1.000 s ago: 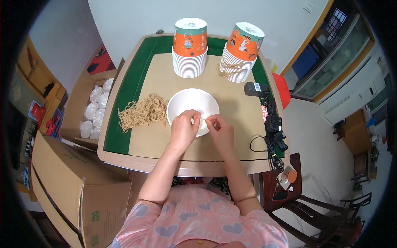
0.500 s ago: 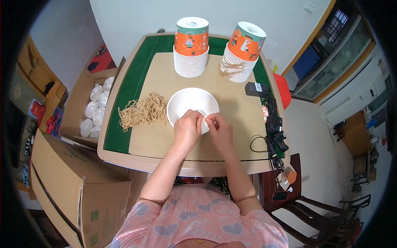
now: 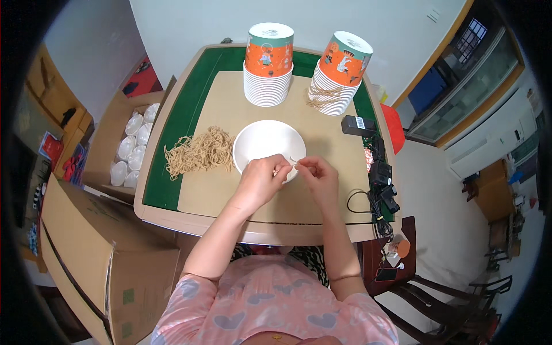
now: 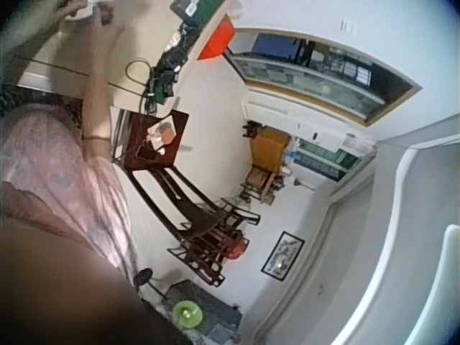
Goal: The person is securing a paper bowl with rubber bands and stacking paper cups at a workstation.
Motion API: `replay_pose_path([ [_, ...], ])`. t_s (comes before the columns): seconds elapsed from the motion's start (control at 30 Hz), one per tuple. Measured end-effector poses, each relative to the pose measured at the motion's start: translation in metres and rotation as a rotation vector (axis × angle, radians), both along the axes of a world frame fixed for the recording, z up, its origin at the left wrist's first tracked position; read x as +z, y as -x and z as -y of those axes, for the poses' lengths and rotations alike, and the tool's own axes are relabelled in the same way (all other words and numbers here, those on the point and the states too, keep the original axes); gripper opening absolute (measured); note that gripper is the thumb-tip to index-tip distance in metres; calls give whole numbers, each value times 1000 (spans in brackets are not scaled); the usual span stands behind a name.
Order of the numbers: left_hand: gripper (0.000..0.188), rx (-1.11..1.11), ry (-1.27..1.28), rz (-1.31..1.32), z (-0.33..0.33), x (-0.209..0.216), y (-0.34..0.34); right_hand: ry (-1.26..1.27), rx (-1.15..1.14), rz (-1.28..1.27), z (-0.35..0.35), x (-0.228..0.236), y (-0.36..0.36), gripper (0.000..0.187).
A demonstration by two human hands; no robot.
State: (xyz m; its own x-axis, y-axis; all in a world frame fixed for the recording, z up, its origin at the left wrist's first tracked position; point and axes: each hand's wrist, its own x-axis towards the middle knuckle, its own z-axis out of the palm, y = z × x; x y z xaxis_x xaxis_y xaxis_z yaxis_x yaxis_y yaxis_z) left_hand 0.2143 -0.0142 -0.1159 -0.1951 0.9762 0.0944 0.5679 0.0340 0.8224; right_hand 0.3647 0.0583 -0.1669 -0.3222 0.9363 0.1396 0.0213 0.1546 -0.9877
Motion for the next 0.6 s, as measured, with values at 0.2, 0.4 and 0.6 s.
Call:
replay_pose_path([
  [0.2,19,-49,-31,146,-4,12,-7,-254,-30,37,7,-1,3,10],
  [0.4,19,-46,-100,109,-8,10,-9,-288,-42,17,11,-3,1,6],
  [0.6,18,-32,-104,218,-9,1,-12,-307,-91,10,13,-12,1,5],
])
